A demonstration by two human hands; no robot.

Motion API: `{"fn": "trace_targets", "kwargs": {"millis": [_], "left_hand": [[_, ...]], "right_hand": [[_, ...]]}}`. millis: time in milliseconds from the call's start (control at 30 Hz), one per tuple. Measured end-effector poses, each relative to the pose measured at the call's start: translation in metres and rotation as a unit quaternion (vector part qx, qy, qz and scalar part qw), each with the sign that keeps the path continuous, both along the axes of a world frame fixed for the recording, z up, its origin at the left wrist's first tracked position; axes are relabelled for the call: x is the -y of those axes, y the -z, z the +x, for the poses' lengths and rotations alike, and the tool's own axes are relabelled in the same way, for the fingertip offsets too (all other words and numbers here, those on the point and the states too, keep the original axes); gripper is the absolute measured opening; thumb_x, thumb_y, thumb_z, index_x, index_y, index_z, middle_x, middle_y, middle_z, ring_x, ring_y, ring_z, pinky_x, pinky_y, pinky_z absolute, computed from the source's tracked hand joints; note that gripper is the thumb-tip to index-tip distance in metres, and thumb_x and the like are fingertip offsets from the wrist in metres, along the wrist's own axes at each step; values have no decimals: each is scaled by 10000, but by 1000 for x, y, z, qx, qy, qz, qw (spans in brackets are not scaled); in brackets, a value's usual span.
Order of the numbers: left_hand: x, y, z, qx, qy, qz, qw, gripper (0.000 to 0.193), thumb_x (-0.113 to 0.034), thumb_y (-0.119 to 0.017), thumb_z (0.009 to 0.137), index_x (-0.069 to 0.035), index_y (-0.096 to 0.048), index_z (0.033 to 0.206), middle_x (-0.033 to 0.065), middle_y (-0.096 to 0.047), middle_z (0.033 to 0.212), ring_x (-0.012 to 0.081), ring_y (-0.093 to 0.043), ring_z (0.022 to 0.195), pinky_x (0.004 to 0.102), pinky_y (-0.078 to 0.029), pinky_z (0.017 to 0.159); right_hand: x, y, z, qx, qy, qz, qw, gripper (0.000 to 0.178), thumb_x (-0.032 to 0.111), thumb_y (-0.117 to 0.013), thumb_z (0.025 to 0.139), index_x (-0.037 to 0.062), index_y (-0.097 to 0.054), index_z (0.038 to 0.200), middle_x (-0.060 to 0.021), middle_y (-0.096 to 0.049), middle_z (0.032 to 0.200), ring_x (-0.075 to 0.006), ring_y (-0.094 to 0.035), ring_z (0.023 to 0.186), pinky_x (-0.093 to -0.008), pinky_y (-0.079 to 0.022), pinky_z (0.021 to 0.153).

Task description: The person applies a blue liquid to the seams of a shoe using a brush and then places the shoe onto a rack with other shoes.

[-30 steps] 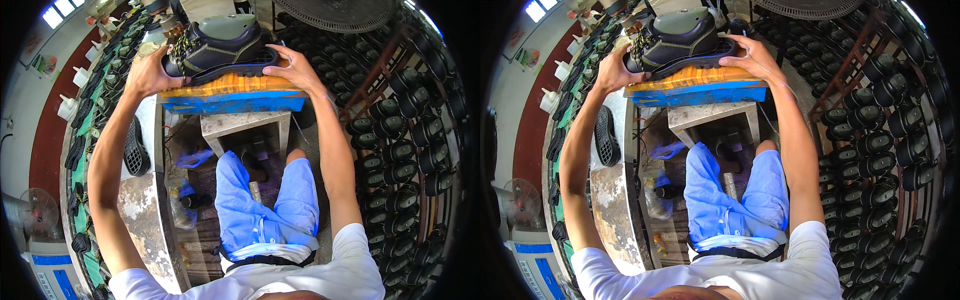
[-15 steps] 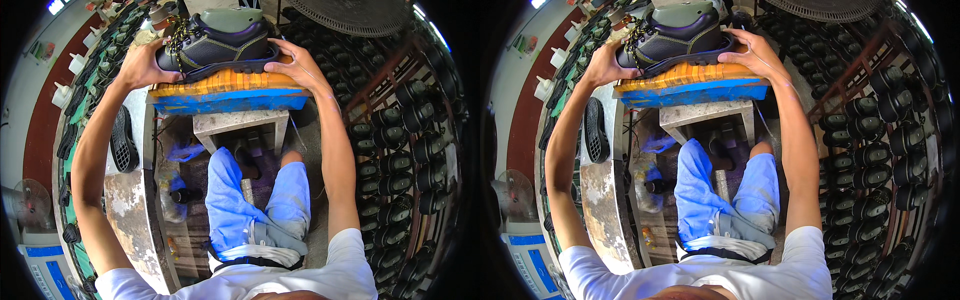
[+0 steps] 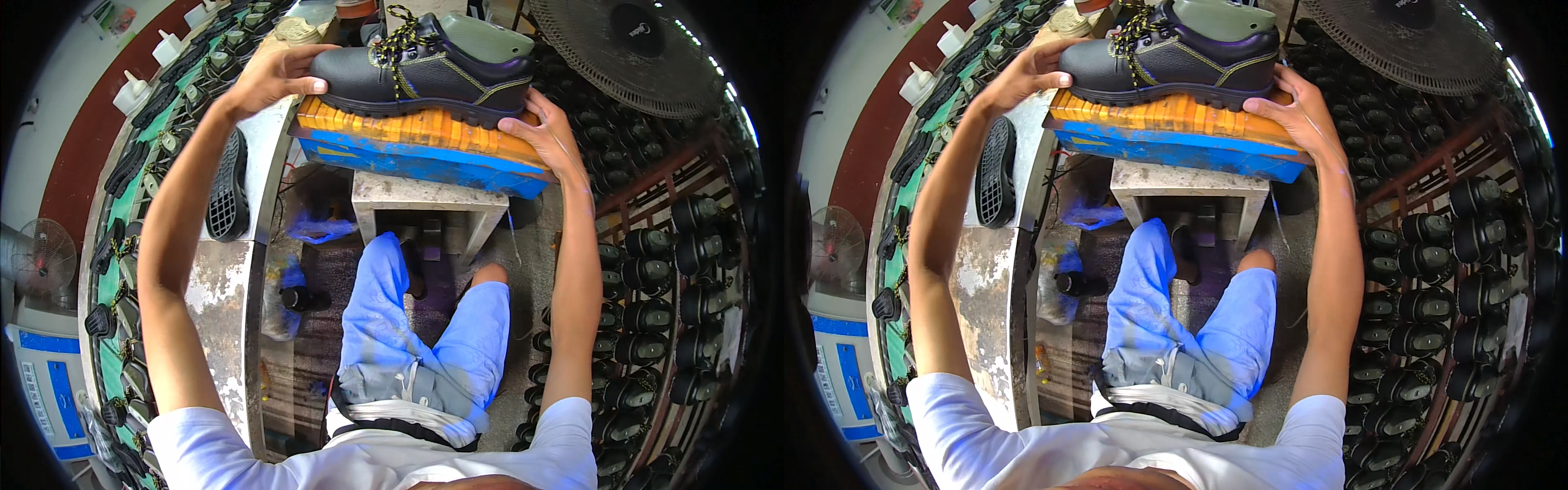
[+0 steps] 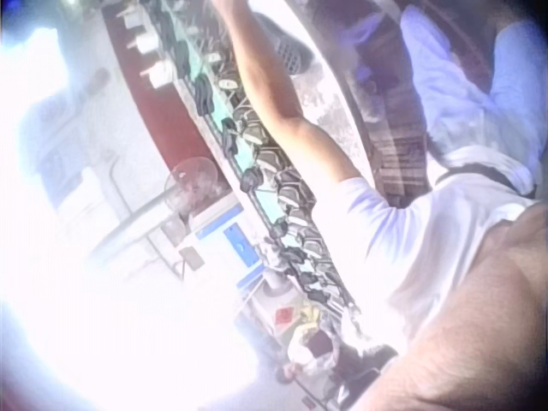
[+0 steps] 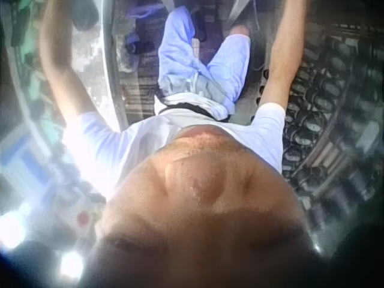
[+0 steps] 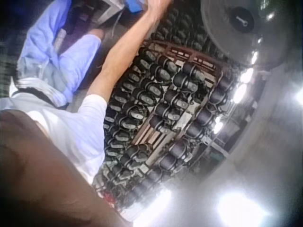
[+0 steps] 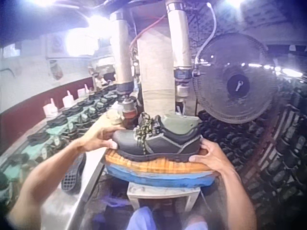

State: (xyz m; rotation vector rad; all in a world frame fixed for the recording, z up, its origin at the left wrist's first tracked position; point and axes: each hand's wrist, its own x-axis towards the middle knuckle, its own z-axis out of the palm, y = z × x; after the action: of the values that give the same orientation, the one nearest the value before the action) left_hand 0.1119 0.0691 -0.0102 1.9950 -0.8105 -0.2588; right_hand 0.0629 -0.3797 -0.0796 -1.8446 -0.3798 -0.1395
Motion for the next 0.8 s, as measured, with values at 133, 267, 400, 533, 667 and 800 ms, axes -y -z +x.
{"fn": "trace_targets", "kwargs": {"millis": [133, 267, 400, 533, 667, 800], "left_hand": [[1, 11, 3, 61, 6, -33, 998, 742, -156, -788, 937, 35, -446, 1568, 173, -665, 1397, 241, -634, 1289, 387, -472, 1177], [-4, 8, 15, 87, 11, -1, 996, 776, -163, -816, 905, 16, -458, 1569, 174, -697, 1349, 245, -663, 1256, 397, -525, 1124], [0, 1, 25, 108, 21, 39, 993, 806, -172, -828, 882, -14, -456, 1579, 195, -660, 1406, 321, -647, 1304, 436, -526, 1131], [-5, 0, 28, 155, 27, 96, 983, 820, -260, -829, 875, -32, -470, 1576, 212, -647, 1428, 343, -656, 1294, 454, -540, 1114], [1, -11, 20, 519, -8, 373, 769, 822, -351, -833, 862, -4, -515, 1536, 253, -673, 1373, 388, -665, 1278, 457, -541, 1095], [94, -44, -13, 263, -51, 464, 844, 1140, -835, -666, 811, 144, -570, 1386, 336, -679, 1272, 433, -686, 1181, 463, -523, 1079]], "right_hand": [[0, 1, 3, 1, 15, -24, 1000, 871, 279, -935, 776, -27, -543, 1491, -219, -655, 1417, -280, -633, 1314, -391, -470, 1145], [0, 1, 4, 0, 11, -24, 1000, 879, 298, -937, 776, -24, -544, 1494, -219, -654, 1420, -276, -632, 1313, -394, -468, 1143], [0, 3, 4, 7, 19, -26, 999, 904, 304, -939, 776, -32, -527, 1507, -217, -658, 1416, -269, -639, 1301, -387, -466, 1139], [0, 5, 5, 26, 13, -42, 999, 865, 288, -928, 792, -39, -537, 1491, -201, -671, 1396, -257, -646, 1281, -377, -466, 1137], [-4, -1, -1, 30, 1, -24, 999, 816, 276, -912, 813, -42, -549, 1471, -189, -681, 1374, -248, -649, 1263, -373, -466, 1136], [4, 2, 0, 37, 3, -47, 998, 792, 270, -902, 833, -43, -549, 1469, -192, -679, 1370, -249, -644, 1266, -369, -468, 1133]]}}
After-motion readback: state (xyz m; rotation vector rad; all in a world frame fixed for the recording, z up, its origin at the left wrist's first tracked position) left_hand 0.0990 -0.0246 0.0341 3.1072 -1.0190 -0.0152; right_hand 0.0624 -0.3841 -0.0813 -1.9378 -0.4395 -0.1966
